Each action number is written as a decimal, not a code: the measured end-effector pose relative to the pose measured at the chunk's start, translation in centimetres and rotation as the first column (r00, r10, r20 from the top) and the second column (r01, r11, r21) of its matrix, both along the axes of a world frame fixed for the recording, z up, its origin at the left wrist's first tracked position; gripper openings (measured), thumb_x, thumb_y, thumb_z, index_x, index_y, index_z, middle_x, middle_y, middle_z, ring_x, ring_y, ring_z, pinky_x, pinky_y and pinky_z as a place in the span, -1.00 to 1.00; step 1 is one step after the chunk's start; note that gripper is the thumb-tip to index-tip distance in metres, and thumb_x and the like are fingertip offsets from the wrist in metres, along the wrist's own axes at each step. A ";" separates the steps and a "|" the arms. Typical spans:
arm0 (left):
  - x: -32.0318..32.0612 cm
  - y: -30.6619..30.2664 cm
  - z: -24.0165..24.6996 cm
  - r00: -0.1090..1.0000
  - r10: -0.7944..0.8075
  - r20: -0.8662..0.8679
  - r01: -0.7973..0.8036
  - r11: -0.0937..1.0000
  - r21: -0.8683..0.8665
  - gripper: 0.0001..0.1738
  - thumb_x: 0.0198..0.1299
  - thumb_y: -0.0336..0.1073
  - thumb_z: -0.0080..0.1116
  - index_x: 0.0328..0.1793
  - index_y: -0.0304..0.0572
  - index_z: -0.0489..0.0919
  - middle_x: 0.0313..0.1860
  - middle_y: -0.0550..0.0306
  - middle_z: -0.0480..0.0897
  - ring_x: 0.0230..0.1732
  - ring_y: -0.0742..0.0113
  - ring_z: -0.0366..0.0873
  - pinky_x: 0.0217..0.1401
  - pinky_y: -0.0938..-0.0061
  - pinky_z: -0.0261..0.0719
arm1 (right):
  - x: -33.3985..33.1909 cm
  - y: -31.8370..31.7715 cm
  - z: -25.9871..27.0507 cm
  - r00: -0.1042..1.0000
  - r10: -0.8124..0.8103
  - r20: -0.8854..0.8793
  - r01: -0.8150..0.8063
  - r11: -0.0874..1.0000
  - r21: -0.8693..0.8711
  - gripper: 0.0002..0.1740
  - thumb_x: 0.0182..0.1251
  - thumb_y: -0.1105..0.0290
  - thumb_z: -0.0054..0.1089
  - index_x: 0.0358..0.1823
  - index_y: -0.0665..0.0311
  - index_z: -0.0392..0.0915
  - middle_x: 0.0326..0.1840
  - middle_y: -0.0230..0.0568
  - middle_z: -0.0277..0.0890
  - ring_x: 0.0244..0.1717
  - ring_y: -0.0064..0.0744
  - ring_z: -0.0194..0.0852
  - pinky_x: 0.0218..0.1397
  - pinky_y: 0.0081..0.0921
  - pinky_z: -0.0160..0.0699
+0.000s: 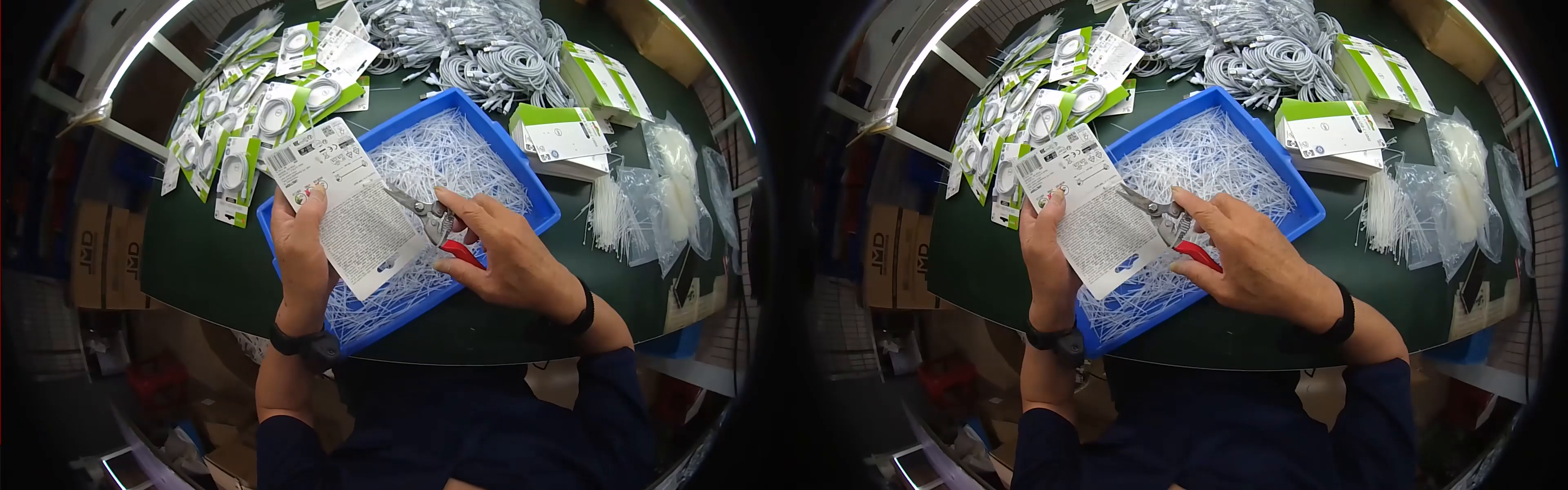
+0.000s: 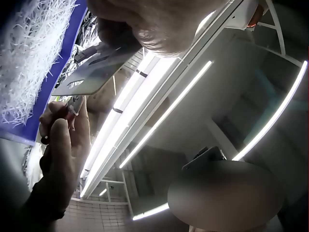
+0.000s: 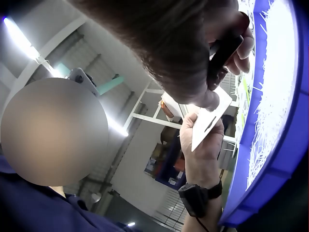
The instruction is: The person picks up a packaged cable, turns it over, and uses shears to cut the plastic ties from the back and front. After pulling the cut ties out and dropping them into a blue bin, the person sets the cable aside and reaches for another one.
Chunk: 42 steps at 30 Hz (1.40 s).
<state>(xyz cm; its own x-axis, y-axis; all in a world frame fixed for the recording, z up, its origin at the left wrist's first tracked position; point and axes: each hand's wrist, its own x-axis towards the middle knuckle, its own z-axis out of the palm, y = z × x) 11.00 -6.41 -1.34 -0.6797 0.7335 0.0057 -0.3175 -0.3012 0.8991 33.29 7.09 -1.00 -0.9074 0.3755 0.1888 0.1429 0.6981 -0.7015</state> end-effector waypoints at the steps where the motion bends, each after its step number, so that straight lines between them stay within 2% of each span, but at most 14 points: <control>1: 0.4 0.0 -0.4 0.999 -0.002 -0.050 0.002 1.000 0.012 -0.57 0.58 -0.40 -0.01 0.48 -0.44 0.42 0.26 -0.14 0.66 0.16 0.24 0.72 0.25 0.35 0.72 | 0.2 -0.1 -0.1 0.999 -0.004 0.032 0.003 1.000 0.021 -0.07 0.30 0.30 0.58 0.64 0.36 0.31 -0.01 0.04 0.56 -0.02 -0.05 0.62 0.08 -0.23 0.64; 5: 1.0 0.0 -2.1 0.989 -0.013 -0.147 0.012 1.000 -0.009 -0.54 0.58 -0.42 -0.01 0.52 -0.43 0.39 0.32 -0.12 0.62 0.25 0.30 0.64 0.35 0.37 0.61 | 0.2 -0.7 -0.4 0.999 -0.033 0.043 0.032 0.999 0.023 -0.09 0.30 0.29 0.58 0.63 0.34 0.32 -0.02 0.04 0.57 -0.02 -0.04 0.62 0.07 -0.22 0.64; 9: 2.0 0.1 -2.1 0.993 0.006 -0.120 -0.003 1.000 0.020 -0.52 0.58 -0.42 -0.01 0.54 -0.44 0.37 0.32 -0.11 0.62 0.27 0.31 0.61 0.39 0.36 0.55 | 0.1 -0.9 -0.7 0.999 -0.042 0.033 0.040 0.997 0.061 -0.09 0.30 0.30 0.58 0.63 0.33 0.33 -0.03 0.04 0.57 -0.04 -0.03 0.62 0.06 -0.22 0.64; 17: 2.0 0.0 -2.5 0.994 0.053 -0.093 -0.050 0.998 0.037 -0.51 0.58 -0.41 -0.02 0.55 -0.45 0.36 0.35 -0.13 0.60 0.29 0.29 0.60 0.42 0.35 0.54 | 0.7 -1.1 -0.7 0.998 -0.055 0.026 0.054 0.998 0.038 -0.09 0.30 0.30 0.58 0.62 0.36 0.33 -0.03 0.04 0.57 -0.04 -0.01 0.61 0.05 -0.20 0.63; 21: 2.6 0.0 -2.7 0.993 -0.007 -0.116 0.007 1.000 0.001 -0.51 0.58 -0.39 -0.03 0.55 -0.44 0.35 0.35 -0.13 0.61 0.29 0.28 0.61 0.42 0.35 0.55 | 0.5 -1.1 -1.0 0.997 -0.071 0.022 0.070 0.996 0.058 -0.09 0.30 0.29 0.58 0.62 0.39 0.32 -0.04 0.04 0.56 -0.06 -0.02 0.61 0.03 -0.22 0.64; 26: 3.2 0.1 -3.1 0.997 -0.021 -0.075 0.024 0.999 0.035 -0.51 0.59 -0.38 -0.04 0.55 -0.44 0.36 0.35 -0.13 0.61 0.29 0.29 0.61 0.40 0.36 0.56 | 0.4 -1.9 -1.1 0.994 -0.107 0.036 0.101 0.986 0.132 -0.09 0.32 0.27 0.57 0.61 0.42 0.32 -0.05 0.05 0.56 -0.07 -0.04 0.61 0.00 -0.22 0.64; 30: 3.9 0.3 -2.8 0.996 -0.055 -0.071 0.056 0.998 0.011 -0.51 0.60 -0.36 -0.05 0.55 -0.43 0.34 0.34 -0.13 0.61 0.28 0.29 0.62 0.39 0.36 0.58 | 0.9 -2.6 -1.2 0.990 -0.135 0.047 0.133 0.990 0.050 -0.13 0.35 0.25 0.54 0.58 0.47 0.34 -0.06 0.06 0.56 -0.10 -0.02 0.61 -0.02 -0.20 0.62; 37: 5.3 0.8 -3.5 0.990 -0.120 0.071 0.123 0.992 -0.038 -0.51 0.64 -0.30 -0.09 0.56 -0.41 0.31 0.31 -0.13 0.62 0.24 0.27 0.64 0.36 0.34 0.61 | 2.3 -3.1 -1.7 0.979 -0.126 0.163 0.138 0.988 -0.064 -0.23 0.40 0.28 0.48 0.51 0.52 0.40 -0.12 0.07 0.56 -0.17 -0.02 0.63 -0.03 -0.21 0.62; 42: 4.5 0.7 -4.0 0.992 -0.123 0.036 0.126 0.988 -0.092 -0.54 0.65 -0.26 -0.09 0.51 -0.41 0.35 0.27 -0.12 0.63 0.19 0.28 0.66 0.31 0.36 0.62 | 2.3 -2.7 -3.4 0.992 -0.088 0.094 0.097 0.990 -0.099 -0.26 0.39 0.34 0.47 0.51 0.50 0.41 -0.14 0.03 0.56 -0.17 -0.08 0.63 -0.08 -0.23 0.61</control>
